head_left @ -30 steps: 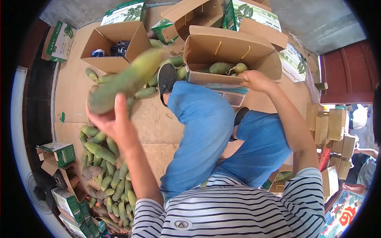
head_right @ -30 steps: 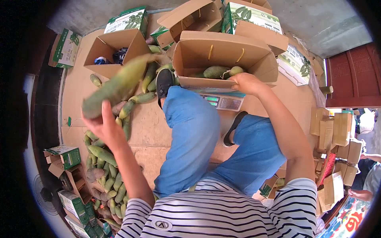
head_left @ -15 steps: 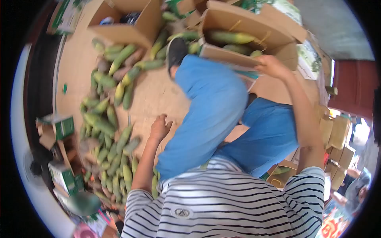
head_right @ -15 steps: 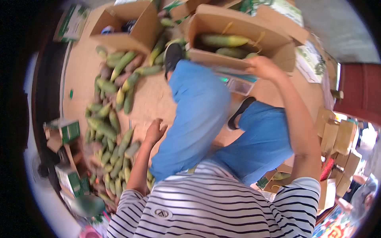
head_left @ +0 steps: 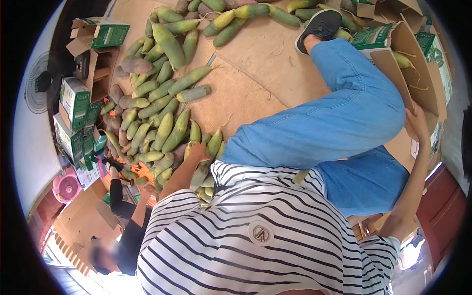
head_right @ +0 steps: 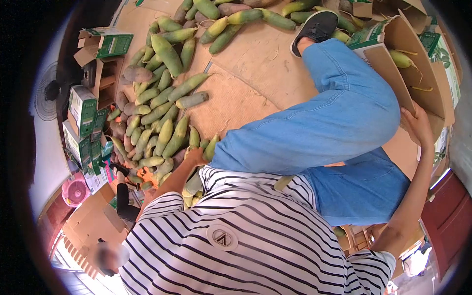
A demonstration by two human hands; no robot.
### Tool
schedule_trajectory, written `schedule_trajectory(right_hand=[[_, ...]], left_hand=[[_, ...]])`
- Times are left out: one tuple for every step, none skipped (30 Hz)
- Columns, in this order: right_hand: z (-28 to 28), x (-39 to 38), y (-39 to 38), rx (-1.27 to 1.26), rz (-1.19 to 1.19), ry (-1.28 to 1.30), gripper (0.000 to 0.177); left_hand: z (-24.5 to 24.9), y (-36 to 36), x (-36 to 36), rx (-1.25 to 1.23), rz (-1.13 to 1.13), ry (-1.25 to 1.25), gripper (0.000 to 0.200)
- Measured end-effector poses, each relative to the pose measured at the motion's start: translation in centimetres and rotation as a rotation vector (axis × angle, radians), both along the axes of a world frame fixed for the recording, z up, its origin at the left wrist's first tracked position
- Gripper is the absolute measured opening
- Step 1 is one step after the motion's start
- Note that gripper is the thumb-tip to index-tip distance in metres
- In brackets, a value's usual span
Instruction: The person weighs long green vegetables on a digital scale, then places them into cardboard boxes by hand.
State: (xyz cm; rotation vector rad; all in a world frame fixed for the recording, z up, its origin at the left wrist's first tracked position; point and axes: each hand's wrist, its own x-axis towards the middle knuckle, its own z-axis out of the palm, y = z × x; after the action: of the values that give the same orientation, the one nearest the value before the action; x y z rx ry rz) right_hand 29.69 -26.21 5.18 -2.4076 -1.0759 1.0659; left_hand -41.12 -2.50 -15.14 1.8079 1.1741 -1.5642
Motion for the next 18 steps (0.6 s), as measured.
schedule_trajectory(right_hand=[[-0.1,0.1,-0.1,0.016,-0.001,0.024,0.032],[-0.1,0.2,-0.1,0.032,-0.006,0.047,0.032],[0.0,0.0,0.0,0.033,-0.015,0.039,0.031],[0.1,-0.2,0.2,0.034,-0.027,0.031,0.031],[0.2,-0.4,0.2,0.033,-0.039,0.025,0.031],[0.1,-0.4,0.1,0.023,-0.040,0.041,0.031],[0.0,-0.3,0.1,0.013,-0.040,0.057,0.031],[0.0,0.0,0.2,0.004,-0.041,0.069,0.031],[-0.1,0.2,0.2,0.007,-0.032,0.070,0.031],[-0.2,0.3,0.1,0.010,-0.024,0.072,0.031],[-0.4,0.3,0.1,0.013,-0.015,0.079,0.030],[-0.4,0.1,0.3,0.002,0.006,0.062,0.030],[-0.2,0.1,0.5,-0.008,0.024,0.038,0.030],[0.0,0.1,0.5,-0.020,0.042,0.014,0.029],[0.1,0.0,0.3,-0.018,0.023,0.025,0.029],[0.1,-0.1,0.3,-0.012,0.007,0.037,0.029],[0.0,-0.1,0.4,-0.002,-0.010,0.046,0.029],[0.0,-0.2,0.6,0.007,-0.006,0.048,0.029]], left_hand=[[-0.1,-0.4,-0.4,-0.006,-0.041,-0.026,0.079],[0.1,-0.6,-0.3,0.007,-0.029,-0.020,0.080],[0.6,-0.7,0.1,0.021,-0.021,-0.014,0.080],[1.0,-0.8,0.5,0.035,-0.015,-0.008,0.081],[1.2,-1.2,1.1,0.083,-0.010,0.013,0.081],[1.2,-1.7,1.7,0.130,-0.005,0.035,0.081],[1.3,-2.1,2.0,0.178,0.001,0.057,0.080],[1.3,-2.3,2.0,0.186,-0.018,0.056,0.079],[1.3,-2.4,2.1,0.196,-0.038,0.049,0.078],[1.3,-2.5,2.2,0.206,-0.059,0.043,0.077],[1.0,-2.8,1.7,0.225,-0.078,0.018,0.077],[0.5,-3.0,1.2,0.247,-0.098,-0.008,0.076],[-0.1,-2.9,1.3,0.269,-0.121,-0.040,0.075],[-0.9,-2.6,1.6,0.312,-0.067,-0.102,0.075],[-1.3,-2.2,2.2,0.353,-0.012,-0.160,0.075],[-1.6,-1.6,2.9,0.397,0.046,-0.217,0.074],[-2.2,-0.6,4.2,0.459,0.063,-0.308,0.073],[-2.7,0.5,5.9,0.509,0.099,-0.419,0.071]])
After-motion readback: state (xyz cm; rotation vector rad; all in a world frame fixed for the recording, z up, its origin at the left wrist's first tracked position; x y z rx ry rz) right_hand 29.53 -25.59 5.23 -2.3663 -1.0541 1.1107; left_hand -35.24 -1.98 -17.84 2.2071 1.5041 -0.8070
